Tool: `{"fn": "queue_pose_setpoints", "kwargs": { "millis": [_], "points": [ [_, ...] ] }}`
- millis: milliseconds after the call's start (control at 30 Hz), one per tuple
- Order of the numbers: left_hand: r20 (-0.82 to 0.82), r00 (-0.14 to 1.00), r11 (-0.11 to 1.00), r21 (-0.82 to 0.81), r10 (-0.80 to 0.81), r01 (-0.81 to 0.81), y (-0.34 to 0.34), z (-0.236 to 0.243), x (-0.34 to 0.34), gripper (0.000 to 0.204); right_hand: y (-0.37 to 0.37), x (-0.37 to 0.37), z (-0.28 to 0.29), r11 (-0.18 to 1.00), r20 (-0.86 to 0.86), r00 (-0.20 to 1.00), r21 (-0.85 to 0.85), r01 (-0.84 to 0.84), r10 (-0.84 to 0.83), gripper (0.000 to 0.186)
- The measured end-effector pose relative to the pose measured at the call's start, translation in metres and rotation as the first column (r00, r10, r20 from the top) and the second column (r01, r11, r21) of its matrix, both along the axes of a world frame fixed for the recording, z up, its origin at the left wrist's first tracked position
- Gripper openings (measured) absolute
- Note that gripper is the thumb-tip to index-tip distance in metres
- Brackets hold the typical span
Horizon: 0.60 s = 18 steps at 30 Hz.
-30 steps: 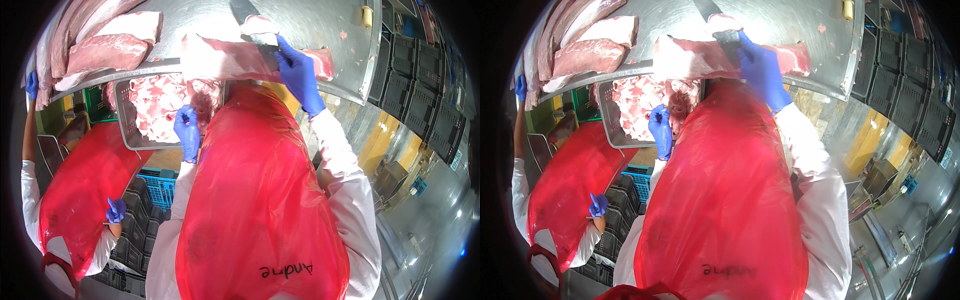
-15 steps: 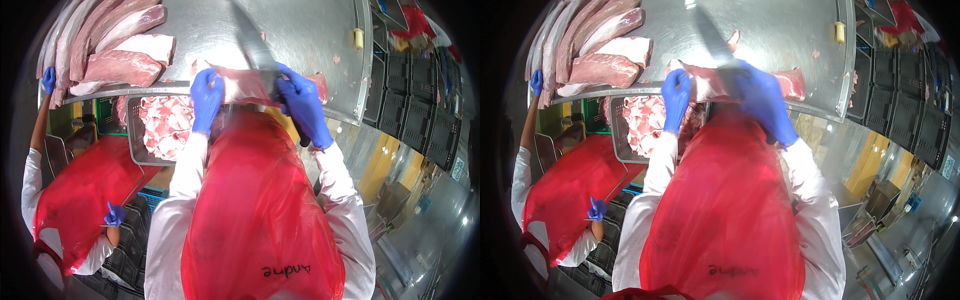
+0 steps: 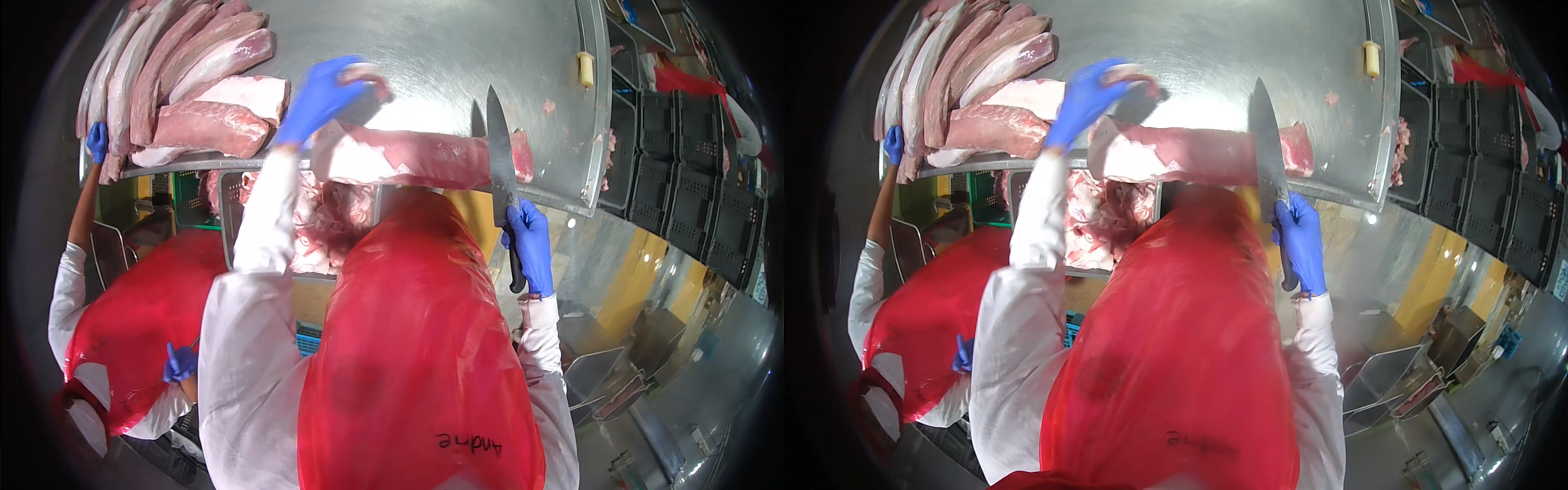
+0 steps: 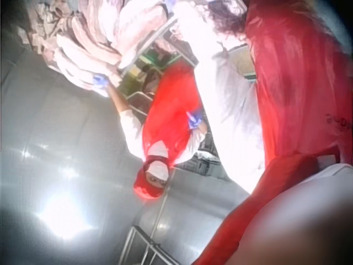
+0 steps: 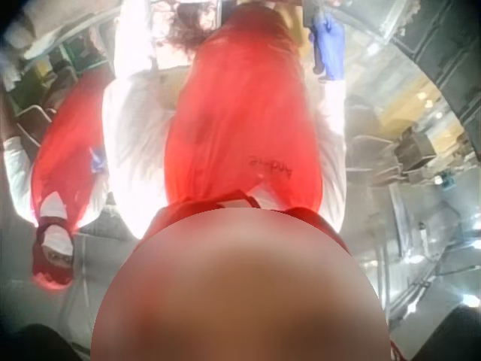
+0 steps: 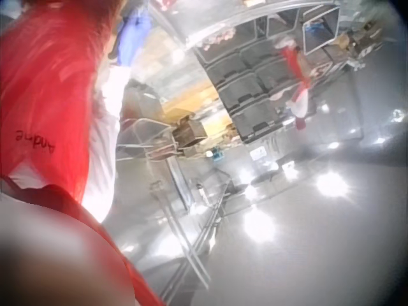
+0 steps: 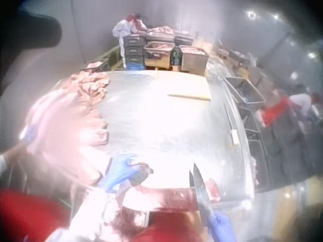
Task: The person uses a knife to trim fat and slice large pieces of raw meat on a stainless steel table. They separate the trimmed fat from the lean meat, placing the fat into a nearby bin and the lean meat into a tray. The person handles the meat with gloved hands, repeatedly cutting and organizing the pieces.
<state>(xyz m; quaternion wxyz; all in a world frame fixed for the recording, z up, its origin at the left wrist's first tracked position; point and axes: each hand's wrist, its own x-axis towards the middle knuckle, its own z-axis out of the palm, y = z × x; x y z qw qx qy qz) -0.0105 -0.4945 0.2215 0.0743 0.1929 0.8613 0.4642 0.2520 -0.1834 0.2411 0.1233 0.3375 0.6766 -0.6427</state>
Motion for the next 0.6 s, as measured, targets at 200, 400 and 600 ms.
{"fn": "queue_pose_setpoints", "kwargs": {
  "millis": [200, 400, 600],
  "points": [
    [-0.096, 0.830, 0.823, -0.114, 0.549, -0.557, -0.145, -0.033, 0.139, 0.024, 0.001, 0.030, -0.062, 0.937, -0.051, 0.956, 0.221, -0.270, 0.288, 0.022],
    [0.411, 0.803, 0.864, -0.445, 0.431, -0.236, -0.158, -0.152, 0.298, 0.066, -0.017, 0.039, -0.072, 0.767, 0.032, 0.841, 0.390, -0.509, 0.541, 0.038],
    [0.438, 0.761, 0.878, -0.203, 0.478, -0.434, -0.105, -0.140, 0.257, 0.052, -0.015, 0.065, -0.071, 0.747, 0.049, 0.826, 0.399, -0.531, 0.561, 0.044]
  ]
}}
